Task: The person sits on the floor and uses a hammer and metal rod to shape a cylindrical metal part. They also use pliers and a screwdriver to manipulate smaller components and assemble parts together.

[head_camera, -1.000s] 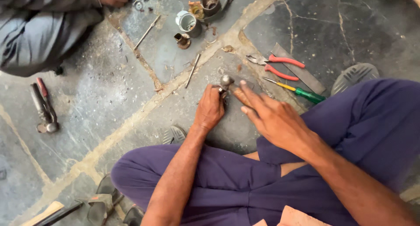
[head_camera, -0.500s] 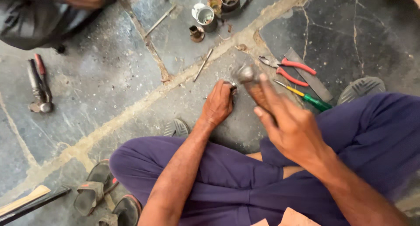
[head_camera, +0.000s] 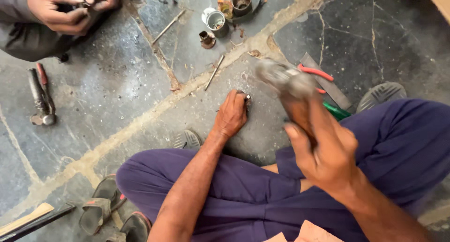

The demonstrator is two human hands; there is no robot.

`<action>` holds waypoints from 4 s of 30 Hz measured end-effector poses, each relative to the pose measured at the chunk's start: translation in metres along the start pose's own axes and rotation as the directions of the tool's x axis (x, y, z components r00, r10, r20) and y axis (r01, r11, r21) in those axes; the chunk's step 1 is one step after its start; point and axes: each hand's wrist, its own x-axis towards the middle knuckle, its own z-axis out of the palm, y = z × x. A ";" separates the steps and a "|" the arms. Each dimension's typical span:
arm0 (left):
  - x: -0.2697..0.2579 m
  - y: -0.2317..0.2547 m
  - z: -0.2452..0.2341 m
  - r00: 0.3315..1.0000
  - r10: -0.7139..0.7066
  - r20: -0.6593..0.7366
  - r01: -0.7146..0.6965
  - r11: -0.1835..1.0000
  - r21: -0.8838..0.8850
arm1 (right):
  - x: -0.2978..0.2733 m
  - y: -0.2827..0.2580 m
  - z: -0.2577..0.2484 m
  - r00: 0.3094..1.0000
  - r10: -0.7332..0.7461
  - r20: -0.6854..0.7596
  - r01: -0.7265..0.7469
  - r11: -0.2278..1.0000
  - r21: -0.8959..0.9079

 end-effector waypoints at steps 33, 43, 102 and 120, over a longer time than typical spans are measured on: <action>0.012 0.020 -0.007 0.994 -0.105 -0.037 0.101 0.991 -0.088 | -0.016 0.064 0.004 0.979 0.200 0.050 -0.200 0.980 -0.014; 0.010 0.024 -0.008 0.994 -0.107 0.007 0.107 0.992 -0.061 | -0.016 0.063 0.003 0.946 0.281 0.162 -0.288 0.957 0.022; -0.006 0.015 0.008 0.992 -0.092 -0.086 0.093 0.996 0.010 | 0.013 0.011 -0.011 0.977 0.044 0.209 -0.041 0.999 -0.016; 0.005 0.019 0.003 0.992 -0.002 -0.129 0.006 1.000 0.030 | 0.035 0.014 0.007 0.907 0.109 0.408 -0.034 0.982 -0.186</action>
